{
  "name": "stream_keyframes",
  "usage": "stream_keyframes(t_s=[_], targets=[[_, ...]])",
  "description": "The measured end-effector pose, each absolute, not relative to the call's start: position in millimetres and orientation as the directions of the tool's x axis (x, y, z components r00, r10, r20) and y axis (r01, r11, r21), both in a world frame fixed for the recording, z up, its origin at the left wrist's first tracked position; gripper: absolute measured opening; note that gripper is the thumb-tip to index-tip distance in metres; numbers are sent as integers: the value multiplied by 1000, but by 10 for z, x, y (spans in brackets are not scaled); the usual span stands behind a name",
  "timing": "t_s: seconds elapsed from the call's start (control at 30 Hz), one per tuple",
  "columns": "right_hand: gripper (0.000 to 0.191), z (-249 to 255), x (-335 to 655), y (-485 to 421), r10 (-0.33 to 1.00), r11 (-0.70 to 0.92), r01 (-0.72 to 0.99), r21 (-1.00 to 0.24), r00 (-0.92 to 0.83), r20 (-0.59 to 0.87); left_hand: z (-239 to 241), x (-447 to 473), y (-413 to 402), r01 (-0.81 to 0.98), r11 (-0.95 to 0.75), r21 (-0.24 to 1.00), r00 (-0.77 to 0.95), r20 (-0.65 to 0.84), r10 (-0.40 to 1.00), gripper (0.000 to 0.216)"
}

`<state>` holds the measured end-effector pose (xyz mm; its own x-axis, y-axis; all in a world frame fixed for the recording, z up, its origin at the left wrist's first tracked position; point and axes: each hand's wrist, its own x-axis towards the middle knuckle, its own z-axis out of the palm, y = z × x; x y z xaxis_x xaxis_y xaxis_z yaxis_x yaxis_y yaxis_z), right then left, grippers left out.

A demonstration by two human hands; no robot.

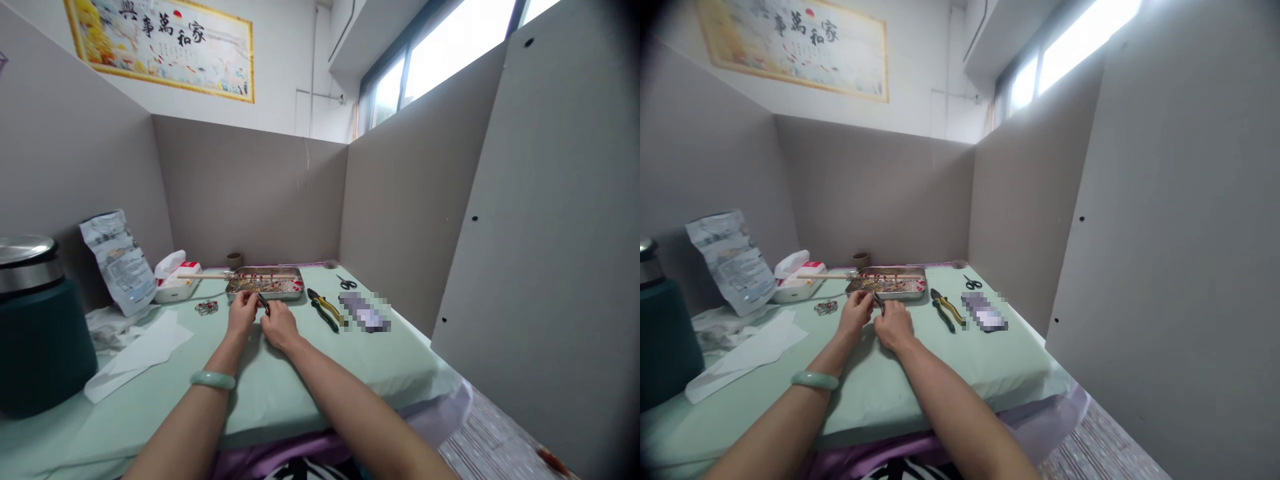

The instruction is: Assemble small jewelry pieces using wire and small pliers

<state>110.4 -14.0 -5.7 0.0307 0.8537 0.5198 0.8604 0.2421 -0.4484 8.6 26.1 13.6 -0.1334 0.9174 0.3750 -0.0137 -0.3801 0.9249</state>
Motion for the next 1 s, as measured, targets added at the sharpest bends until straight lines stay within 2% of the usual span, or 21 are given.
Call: stream_keyframes(t_s=[0.4, 0.73, 1.0], targets=[[25, -77, 1120, -125, 842, 277, 849, -451, 11, 539, 130, 80, 254, -102, -331, 938, -43, 328, 944, 31], [24, -70, 1136, -140, 861, 259, 876, -408, -18, 508, 128, 53, 260, -24, -328, 944, -118, 323, 939, 27], [25, -54, 1130, -168, 874, 216, 901, -376, -7, 486, 135, 53, 242, 2, -314, 950, -108, 312, 944, 23]])
